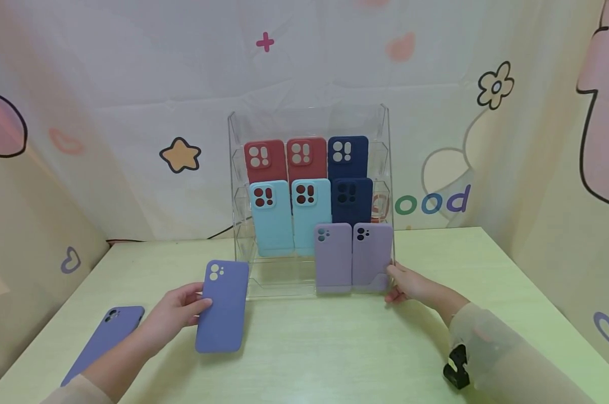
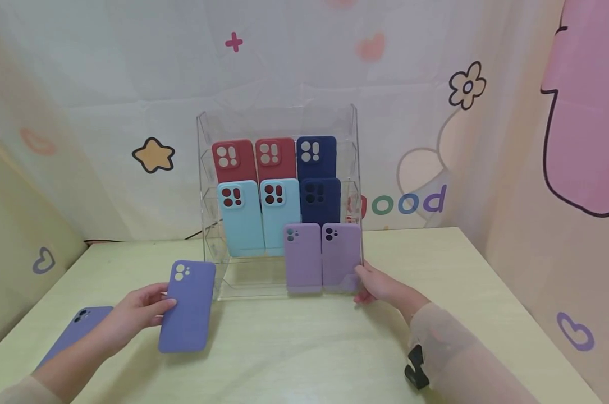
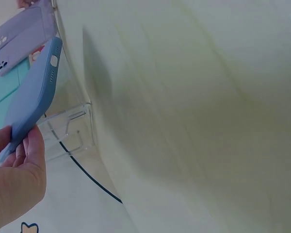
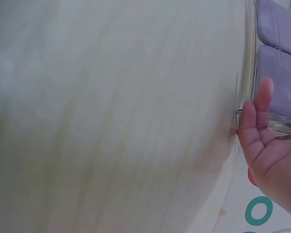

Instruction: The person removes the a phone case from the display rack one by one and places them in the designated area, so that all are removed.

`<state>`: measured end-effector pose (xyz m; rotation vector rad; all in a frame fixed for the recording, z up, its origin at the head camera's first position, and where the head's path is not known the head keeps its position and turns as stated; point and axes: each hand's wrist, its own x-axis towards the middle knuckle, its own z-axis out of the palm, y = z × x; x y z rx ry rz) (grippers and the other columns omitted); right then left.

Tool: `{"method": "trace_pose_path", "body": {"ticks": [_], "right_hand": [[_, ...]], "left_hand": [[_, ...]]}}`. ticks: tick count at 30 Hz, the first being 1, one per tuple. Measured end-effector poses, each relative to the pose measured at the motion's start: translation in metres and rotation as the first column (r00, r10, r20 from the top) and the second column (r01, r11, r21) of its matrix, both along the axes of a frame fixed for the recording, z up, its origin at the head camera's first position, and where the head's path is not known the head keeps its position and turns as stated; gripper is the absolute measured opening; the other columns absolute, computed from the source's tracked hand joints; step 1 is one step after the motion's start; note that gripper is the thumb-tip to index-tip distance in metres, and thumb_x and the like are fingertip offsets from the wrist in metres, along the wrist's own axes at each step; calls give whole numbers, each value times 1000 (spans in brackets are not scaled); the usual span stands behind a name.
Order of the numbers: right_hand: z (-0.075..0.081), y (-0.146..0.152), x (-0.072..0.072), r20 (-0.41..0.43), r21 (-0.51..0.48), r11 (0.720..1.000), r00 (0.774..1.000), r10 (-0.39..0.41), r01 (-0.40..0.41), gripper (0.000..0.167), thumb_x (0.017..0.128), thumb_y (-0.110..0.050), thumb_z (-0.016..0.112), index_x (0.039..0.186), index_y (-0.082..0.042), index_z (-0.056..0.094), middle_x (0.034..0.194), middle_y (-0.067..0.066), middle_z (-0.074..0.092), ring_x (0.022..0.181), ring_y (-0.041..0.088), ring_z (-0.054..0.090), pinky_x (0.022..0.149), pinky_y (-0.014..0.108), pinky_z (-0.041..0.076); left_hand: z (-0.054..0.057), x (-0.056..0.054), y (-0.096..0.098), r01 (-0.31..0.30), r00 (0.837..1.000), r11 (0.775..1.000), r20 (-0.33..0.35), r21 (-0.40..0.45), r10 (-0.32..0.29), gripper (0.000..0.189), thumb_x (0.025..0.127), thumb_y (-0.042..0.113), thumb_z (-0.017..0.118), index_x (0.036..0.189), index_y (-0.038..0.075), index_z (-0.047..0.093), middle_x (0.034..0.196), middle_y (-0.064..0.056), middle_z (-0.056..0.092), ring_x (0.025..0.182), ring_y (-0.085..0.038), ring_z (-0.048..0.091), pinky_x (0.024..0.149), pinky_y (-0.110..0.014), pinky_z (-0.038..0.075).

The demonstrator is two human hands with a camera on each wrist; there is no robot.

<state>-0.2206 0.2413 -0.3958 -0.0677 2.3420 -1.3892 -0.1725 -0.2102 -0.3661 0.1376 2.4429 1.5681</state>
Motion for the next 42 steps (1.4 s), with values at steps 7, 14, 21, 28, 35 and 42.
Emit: {"method": "trace_pose_path", "body": {"ticks": [7, 14, 21, 28, 35, 42], "right_hand": [[-2, 0, 0, -9, -23, 1000, 1000, -7, 7, 62, 96, -22, 20, 145, 7, -3, 138, 36, 21, 67, 20, 57, 67, 35, 51], [0, -1, 0, -7, -33, 999, 1000, -7, 7, 61, 96, -21, 19, 145, 7, -5, 139, 36, 19, 66, 19, 57, 67, 35, 51], [1, -1, 1, -6, -44, 999, 1000, -9, 9, 61, 96, -21, 19, 145, 7, -4, 139, 36, 18, 66, 19, 57, 67, 34, 51], [1, -2, 1, -3, -40, 999, 1000, -13, 13, 61, 95, -19, 20, 145, 6, -3, 140, 35, 18, 67, 19, 56, 67, 34, 51], [1, -1, 1, -7, -47, 999, 1000, -10, 9, 62, 94, -20, 20, 145, 7, -3, 137, 38, 20, 66, 19, 56, 67, 35, 51], [-1, -1, 1, -15, -48, 999, 1000, -9, 9, 62, 94, -20, 21, 145, 7, -3, 138, 38, 20, 67, 19, 56, 67, 35, 51]], "left_hand": [[0, 2, -10, 13, 1000, 1000, 5, -18, -12, 57, 94, 16, 57, 136, -12, 33, 109, -16, 59, 99, -25, 59, 83, -41, 50], [4, 1, -18, 1, 1000, 999, 16, -45, 0, 60, 93, 20, 59, 137, -11, 33, 107, -14, 59, 98, -23, 59, 82, -40, 51], [4, 1, -25, 3, 1000, 996, 28, -84, -1, 62, 94, 19, 57, 137, -14, 28, 108, -16, 58, 97, -23, 59, 82, -41, 50], [1, 1, -33, 0, 999, 995, 36, -97, 3, 62, 93, 21, 59, 137, -13, 30, 108, -16, 58, 96, -23, 60, 82, -39, 51], [7, 3, -42, -7, 997, 987, 69, -161, 18, 61, 93, 23, 59, 136, -13, 33, 110, -20, 59, 97, -27, 60, 81, -42, 51], [10, 5, -52, 7, 997, 984, 75, -180, 7, 60, 93, 21, 58, 134, -15, 33, 111, -23, 59, 97, -28, 61, 80, -43, 51]]}}
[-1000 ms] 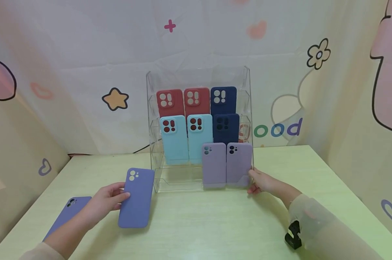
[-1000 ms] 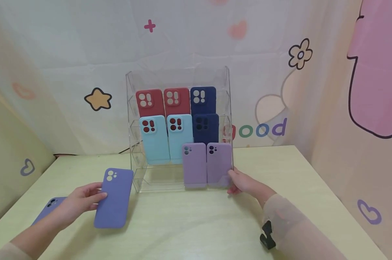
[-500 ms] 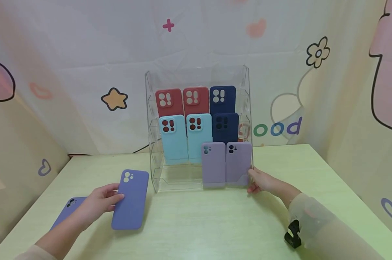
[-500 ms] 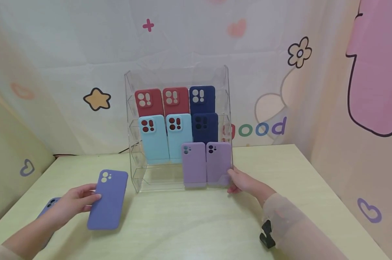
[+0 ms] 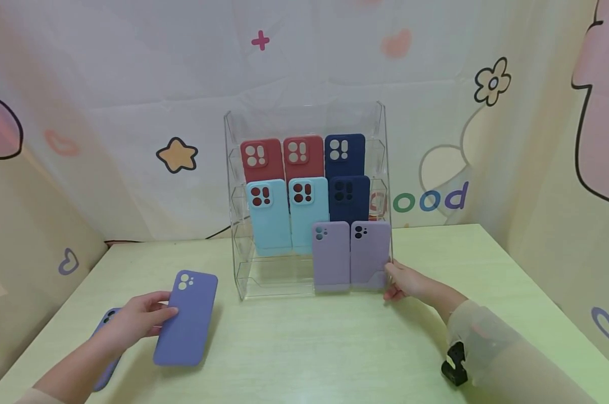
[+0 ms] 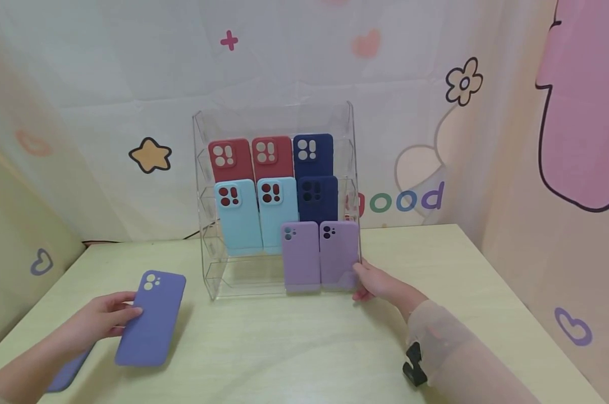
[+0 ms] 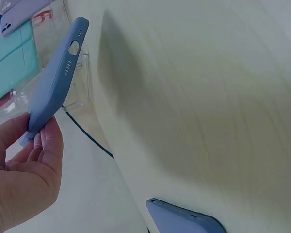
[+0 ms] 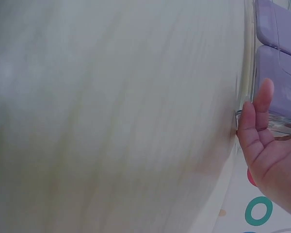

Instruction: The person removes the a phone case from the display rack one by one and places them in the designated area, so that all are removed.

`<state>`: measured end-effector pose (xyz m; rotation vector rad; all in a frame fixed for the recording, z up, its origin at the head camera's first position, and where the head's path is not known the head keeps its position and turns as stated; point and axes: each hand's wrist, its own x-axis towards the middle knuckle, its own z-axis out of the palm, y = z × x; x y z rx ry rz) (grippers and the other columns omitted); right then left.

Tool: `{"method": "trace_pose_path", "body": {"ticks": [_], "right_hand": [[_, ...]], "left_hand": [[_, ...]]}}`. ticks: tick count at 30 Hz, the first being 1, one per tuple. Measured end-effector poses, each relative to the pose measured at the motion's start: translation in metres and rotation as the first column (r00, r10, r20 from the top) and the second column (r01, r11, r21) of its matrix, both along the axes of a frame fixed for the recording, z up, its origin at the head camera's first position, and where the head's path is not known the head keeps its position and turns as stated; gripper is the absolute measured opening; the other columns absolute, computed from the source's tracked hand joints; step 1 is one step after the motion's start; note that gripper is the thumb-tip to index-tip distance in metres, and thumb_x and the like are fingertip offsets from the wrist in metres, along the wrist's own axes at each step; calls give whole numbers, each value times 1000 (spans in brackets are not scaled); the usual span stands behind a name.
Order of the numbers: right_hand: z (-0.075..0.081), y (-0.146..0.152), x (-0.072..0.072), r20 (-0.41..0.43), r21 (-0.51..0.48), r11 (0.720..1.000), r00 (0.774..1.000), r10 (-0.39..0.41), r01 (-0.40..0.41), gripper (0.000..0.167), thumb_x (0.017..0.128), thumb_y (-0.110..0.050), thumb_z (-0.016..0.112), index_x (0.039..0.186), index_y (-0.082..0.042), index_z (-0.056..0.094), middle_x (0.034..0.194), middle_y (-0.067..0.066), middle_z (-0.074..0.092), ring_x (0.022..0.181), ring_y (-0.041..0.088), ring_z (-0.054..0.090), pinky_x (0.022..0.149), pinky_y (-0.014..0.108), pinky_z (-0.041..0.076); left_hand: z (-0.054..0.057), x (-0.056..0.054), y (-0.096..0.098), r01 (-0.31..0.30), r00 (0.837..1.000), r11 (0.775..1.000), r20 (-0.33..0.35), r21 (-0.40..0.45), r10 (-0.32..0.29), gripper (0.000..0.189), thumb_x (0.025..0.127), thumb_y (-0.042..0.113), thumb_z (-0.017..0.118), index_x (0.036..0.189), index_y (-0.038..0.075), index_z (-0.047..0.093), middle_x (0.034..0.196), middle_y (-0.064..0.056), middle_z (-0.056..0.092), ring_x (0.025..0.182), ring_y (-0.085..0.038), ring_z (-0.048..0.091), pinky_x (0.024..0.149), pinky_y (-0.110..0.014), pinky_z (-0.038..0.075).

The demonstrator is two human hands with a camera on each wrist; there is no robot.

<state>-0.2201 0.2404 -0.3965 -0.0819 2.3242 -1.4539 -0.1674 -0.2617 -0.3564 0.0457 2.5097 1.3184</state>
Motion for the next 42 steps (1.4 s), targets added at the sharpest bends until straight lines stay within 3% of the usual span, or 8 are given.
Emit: {"method": "trace_pose_path", "body": {"ticks": [24, 31, 42], "right_hand": [[-2, 1, -1, 0, 11, 1000, 1000, -3, 3, 62, 94, -21, 20, 144, 8, -2, 134, 39, 23, 66, 19, 57, 66, 34, 51], [0, 0, 0, -5, 29, 999, 1000, 17, -17, 61, 96, -23, 20, 147, 3, -2, 137, 34, 23, 69, 20, 56, 66, 34, 50], [0, 0, 1, -4, 28, 1000, 1000, -1, 1, 61, 95, -21, 21, 146, 5, -1, 134, 36, 27, 66, 19, 57, 66, 34, 50]], "left_hand": [[-14, -11, -41, -18, 1000, 997, 1, -78, 18, 61, 93, 20, 59, 131, -19, 32, 112, -29, 56, 93, -24, 60, 79, -41, 52], [-19, -12, -51, -11, 1000, 993, 0, -113, 11, 57, 92, 18, 59, 127, -20, 36, 101, -19, 59, 83, -20, 55, 72, -35, 52], [-21, -8, -59, -18, 1000, 981, 14, -194, 21, 57, 90, 14, 61, 126, -21, 35, 99, -22, 59, 77, -17, 54, 64, -33, 51]]}}
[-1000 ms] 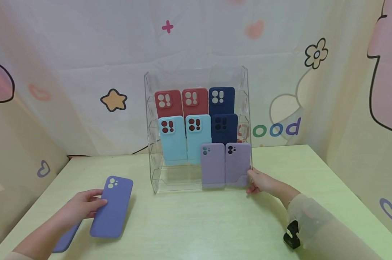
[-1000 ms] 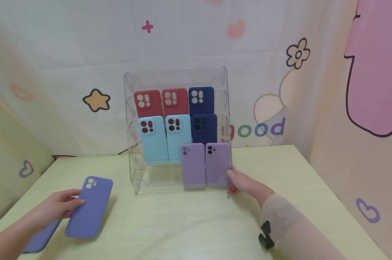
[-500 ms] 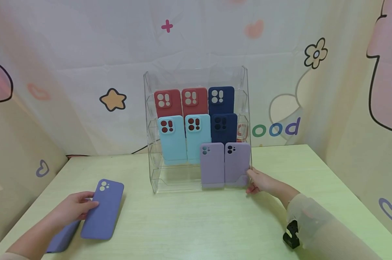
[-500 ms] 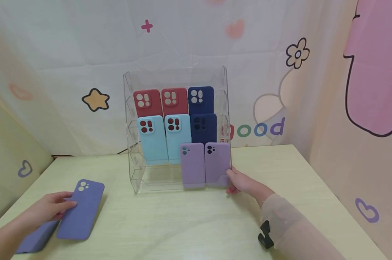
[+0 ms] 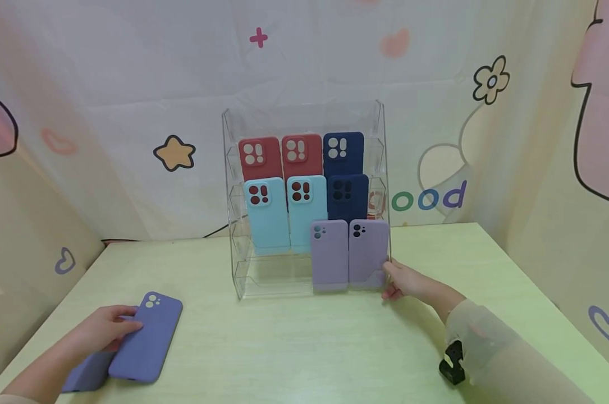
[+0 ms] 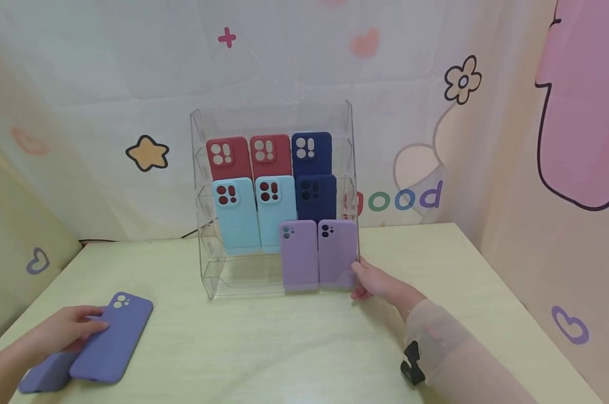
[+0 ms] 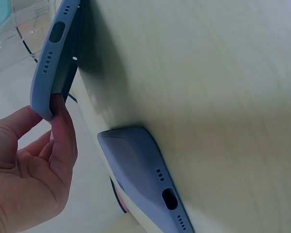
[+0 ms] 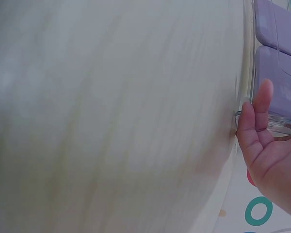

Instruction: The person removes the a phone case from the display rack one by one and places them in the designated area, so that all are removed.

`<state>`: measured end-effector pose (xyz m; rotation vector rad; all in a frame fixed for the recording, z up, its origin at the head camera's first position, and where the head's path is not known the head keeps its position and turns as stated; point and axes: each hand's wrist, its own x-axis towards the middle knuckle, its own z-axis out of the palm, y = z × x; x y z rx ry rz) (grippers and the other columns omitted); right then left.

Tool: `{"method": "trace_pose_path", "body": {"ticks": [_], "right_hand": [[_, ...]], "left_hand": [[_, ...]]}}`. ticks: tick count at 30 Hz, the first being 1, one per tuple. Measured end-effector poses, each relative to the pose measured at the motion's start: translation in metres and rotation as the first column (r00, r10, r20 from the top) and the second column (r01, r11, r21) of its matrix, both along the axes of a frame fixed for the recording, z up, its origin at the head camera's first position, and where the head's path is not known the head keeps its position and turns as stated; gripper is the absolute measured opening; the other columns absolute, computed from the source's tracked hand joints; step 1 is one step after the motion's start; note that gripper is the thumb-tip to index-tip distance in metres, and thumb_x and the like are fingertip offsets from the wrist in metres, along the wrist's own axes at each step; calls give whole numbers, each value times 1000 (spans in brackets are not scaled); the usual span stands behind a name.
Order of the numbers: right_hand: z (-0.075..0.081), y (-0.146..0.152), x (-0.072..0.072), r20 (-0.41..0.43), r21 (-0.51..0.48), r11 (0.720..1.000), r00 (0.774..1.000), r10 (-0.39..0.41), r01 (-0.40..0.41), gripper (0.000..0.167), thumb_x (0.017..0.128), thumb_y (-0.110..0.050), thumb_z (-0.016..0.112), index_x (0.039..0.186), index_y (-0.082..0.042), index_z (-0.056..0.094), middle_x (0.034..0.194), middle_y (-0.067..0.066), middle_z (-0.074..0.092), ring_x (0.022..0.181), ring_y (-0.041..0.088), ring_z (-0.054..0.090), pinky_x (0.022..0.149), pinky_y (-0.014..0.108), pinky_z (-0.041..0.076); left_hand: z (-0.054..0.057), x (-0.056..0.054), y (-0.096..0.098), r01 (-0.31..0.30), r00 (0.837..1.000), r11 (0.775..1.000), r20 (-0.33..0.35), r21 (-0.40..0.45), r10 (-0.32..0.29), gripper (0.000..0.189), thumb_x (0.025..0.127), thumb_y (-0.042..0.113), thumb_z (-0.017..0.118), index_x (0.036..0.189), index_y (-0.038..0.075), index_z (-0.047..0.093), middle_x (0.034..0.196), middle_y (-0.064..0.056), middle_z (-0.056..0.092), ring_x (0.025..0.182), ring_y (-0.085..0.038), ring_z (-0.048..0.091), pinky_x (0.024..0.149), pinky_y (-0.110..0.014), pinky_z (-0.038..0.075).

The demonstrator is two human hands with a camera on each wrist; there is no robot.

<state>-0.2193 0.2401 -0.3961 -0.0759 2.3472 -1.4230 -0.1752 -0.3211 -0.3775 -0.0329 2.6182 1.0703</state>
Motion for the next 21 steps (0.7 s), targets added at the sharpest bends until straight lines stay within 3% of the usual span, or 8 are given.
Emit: {"method": "trace_pose_path", "body": {"ticks": [11, 16, 21], "right_hand": [[1, 1, -1, 2, -4, 1000, 1000, -9, 9, 61, 95, -21, 20, 146, 5, 1, 137, 33, 24, 67, 18, 56, 65, 33, 50], [3, 2, 0, 8, -4, 1000, 1000, -5, 5, 61, 95, -21, 21, 146, 6, 0, 136, 35, 24, 68, 19, 57, 67, 34, 51], [4, 3, 0, 21, 17, 1000, 1000, -3, 2, 60, 96, -22, 20, 146, 4, 0, 135, 33, 25, 70, 20, 56, 69, 34, 51]], "left_hand": [[-10, -2, -7, 47, 998, 985, -25, -166, -51, 68, 83, 24, 70, 121, -23, 39, 100, -33, 56, 83, -26, 58, 61, -36, 52], [-11, -2, -6, 60, 997, 965, -40, -256, -72, 73, 80, 30, 73, 120, -22, 40, 94, -29, 58, 73, -22, 58, 57, -33, 51], [-9, -2, -6, 52, 996, 956, -60, -288, -72, 75, 78, 32, 74, 120, -21, 40, 94, -28, 57, 68, -20, 57, 54, -32, 51]]}}
